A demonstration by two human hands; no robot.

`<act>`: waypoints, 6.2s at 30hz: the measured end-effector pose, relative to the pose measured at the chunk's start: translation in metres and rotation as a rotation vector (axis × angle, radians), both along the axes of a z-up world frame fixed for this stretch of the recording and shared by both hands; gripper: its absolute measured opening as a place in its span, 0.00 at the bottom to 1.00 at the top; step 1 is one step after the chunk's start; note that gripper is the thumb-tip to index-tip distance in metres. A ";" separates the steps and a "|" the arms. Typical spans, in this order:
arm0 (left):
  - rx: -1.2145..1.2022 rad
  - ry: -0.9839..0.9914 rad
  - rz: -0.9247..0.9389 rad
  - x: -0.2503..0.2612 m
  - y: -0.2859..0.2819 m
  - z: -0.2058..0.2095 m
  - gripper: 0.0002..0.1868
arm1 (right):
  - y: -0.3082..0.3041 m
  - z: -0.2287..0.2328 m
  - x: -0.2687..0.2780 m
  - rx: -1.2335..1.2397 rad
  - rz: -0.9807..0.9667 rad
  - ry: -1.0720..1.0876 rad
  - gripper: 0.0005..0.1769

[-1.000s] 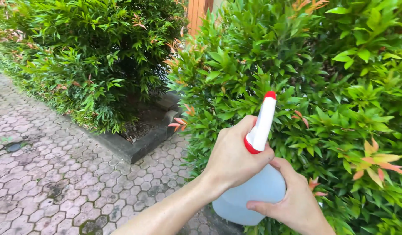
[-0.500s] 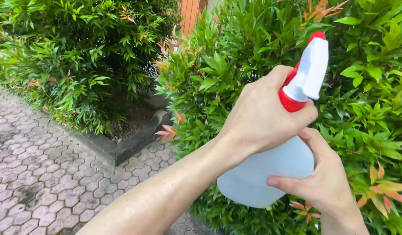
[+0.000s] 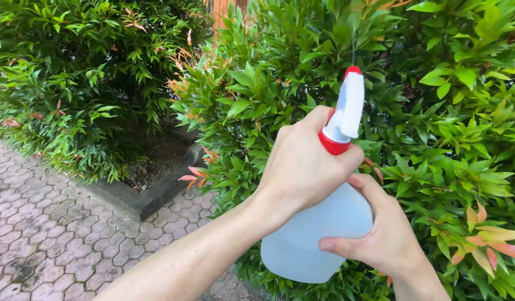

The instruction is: Spraying water or treatment onto garden plants using a hand-held spray bottle

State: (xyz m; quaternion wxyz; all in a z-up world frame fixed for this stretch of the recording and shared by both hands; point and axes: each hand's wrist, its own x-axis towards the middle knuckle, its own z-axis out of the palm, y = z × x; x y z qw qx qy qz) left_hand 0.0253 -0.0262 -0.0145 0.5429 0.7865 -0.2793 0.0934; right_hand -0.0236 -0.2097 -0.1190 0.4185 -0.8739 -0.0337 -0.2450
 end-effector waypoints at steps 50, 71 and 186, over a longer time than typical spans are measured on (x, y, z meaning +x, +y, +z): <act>0.020 0.055 0.174 0.096 0.345 -0.098 0.21 | 0.320 -0.109 0.152 0.031 0.318 0.248 0.61; 0.060 0.129 0.548 0.262 0.445 -0.101 0.10 | 0.447 -0.121 0.368 0.229 0.633 0.249 0.56; -0.132 0.046 0.323 0.744 1.237 -0.063 0.25 | 1.232 -0.084 0.834 0.284 0.330 0.214 0.57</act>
